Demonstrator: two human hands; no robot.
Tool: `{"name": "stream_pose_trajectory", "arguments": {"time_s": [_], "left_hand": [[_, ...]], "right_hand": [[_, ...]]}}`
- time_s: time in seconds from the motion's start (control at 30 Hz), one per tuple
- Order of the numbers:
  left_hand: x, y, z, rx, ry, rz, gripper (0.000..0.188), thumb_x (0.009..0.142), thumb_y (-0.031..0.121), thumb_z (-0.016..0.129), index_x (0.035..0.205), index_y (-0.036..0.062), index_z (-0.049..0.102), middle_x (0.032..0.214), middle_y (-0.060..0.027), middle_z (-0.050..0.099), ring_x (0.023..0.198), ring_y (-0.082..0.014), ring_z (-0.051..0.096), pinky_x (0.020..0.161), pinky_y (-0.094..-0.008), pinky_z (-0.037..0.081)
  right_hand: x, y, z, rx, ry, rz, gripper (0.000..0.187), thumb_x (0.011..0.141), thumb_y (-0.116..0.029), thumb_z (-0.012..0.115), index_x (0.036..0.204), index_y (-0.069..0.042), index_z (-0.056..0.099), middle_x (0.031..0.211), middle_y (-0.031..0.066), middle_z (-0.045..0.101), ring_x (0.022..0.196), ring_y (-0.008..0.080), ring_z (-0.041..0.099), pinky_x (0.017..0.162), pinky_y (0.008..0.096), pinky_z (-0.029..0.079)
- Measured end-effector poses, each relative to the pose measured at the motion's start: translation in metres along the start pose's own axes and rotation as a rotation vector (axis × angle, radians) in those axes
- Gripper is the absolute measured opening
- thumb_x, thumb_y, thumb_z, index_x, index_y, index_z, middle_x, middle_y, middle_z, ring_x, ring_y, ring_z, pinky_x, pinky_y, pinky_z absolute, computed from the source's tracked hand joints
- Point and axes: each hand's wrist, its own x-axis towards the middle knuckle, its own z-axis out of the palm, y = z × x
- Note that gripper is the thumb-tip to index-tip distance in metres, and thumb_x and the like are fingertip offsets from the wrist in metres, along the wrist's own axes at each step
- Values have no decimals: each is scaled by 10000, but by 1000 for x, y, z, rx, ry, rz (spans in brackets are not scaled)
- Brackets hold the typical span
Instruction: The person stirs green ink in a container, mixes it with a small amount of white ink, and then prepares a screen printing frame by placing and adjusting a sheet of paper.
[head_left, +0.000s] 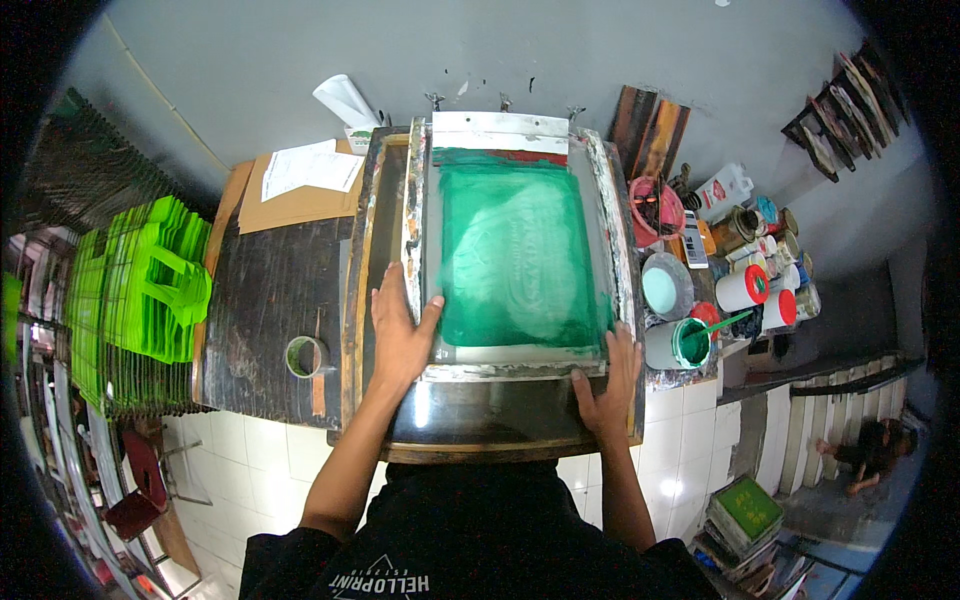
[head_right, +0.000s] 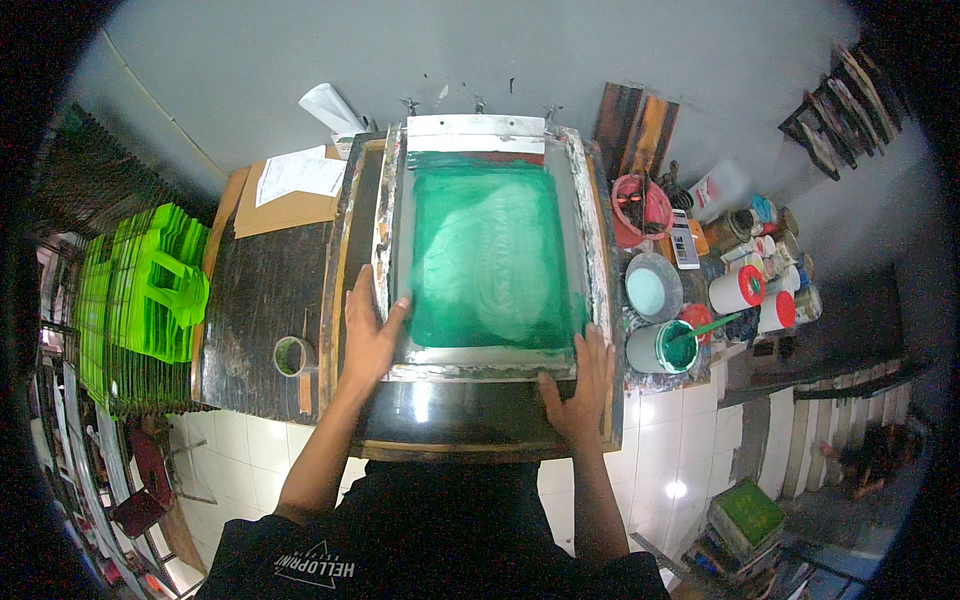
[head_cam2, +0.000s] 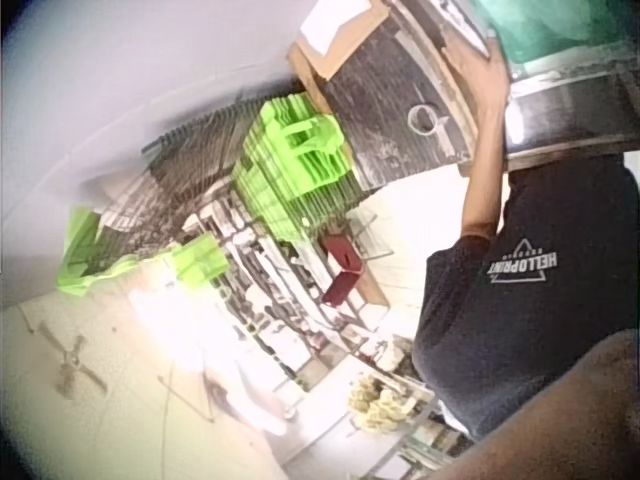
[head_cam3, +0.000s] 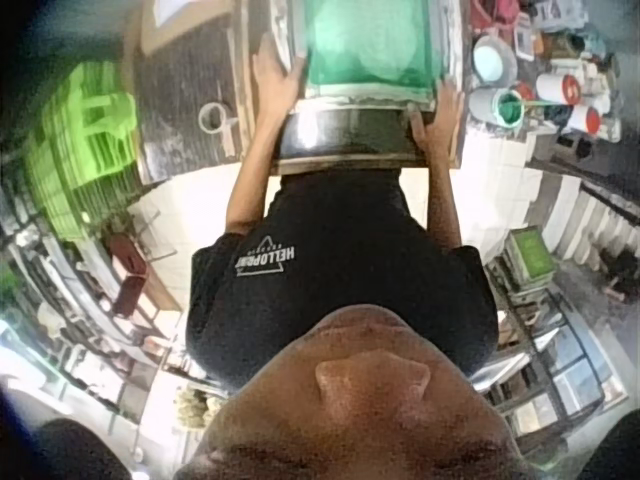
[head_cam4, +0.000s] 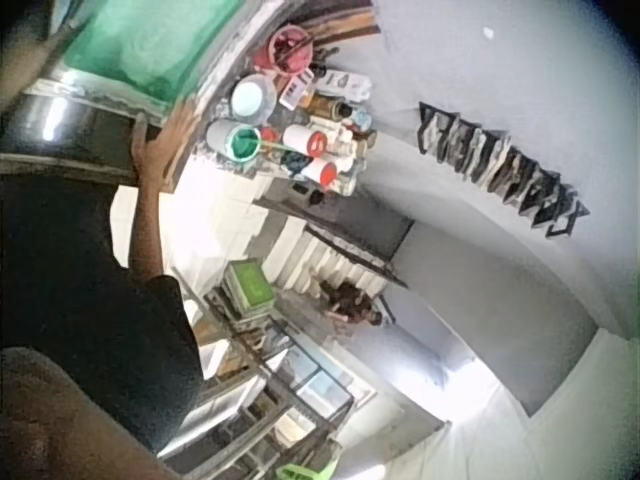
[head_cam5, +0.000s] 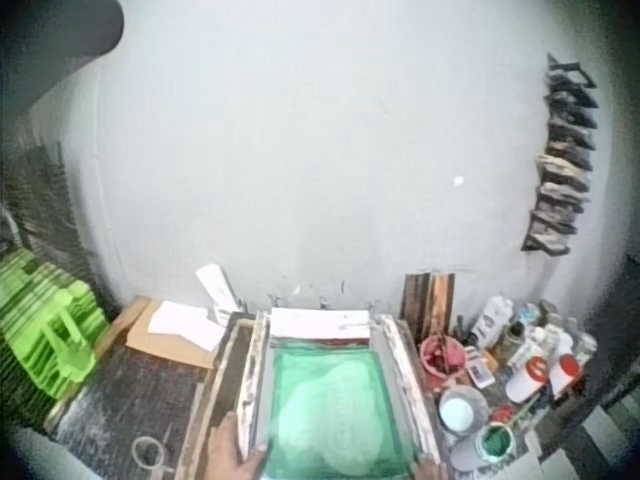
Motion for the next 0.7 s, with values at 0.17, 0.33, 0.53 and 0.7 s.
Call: {"name": "stream_pose_trajectory", "arguments": {"time_s": [0.17, 0.33, 0.53, 0.7], "left_hand": [[-1, 3, -1, -1, 11, 6, 772, 949, 304, 666, 1500, -108, 318, 1529, -340, 380, 1449, -449, 354, 1239, -552, 147], [-1, 5, -2, -1, 5, -5, 772, 945, 305, 672, 1496, -108, 323, 1518, -338, 393, 1443, -447, 361, 1234, -558, 154], [-1, 3, -1, 0, 11, 13, 771, 945, 304, 671, 1494, -110, 323, 1517, -337, 395, 1441, -444, 365, 1233, -554, 157], [-1, 5, -2, 4, 1, -19, 776, 945, 309, 670, 1496, -111, 320, 1518, -342, 393, 1444, -443, 362, 1235, -554, 150]], "right_hand": [[-1, 0, 0, 9, -1, 17, 715, 904, -310, 692, 1466, 34, 415, 1569, 278, 371, 1487, 441, 310, 1223, 604, 150], [-2, -1, 0, 8, 20, 21, 665, 892, -210, 681, 1461, 24, 431, 1555, 272, 398, 1471, 442, 340, 1214, 603, 175], [-2, 0, 0, 5, 16, 17, 690, 906, -282, 692, 1457, 38, 429, 1566, 279, 380, 1481, 438, 324, 1220, 607, 157], [-1, -2, 0, 7, 30, 16, 651, 906, -220, 673, 1456, 33, 432, 1544, 275, 412, 1463, 444, 355, 1213, 606, 181]]}}
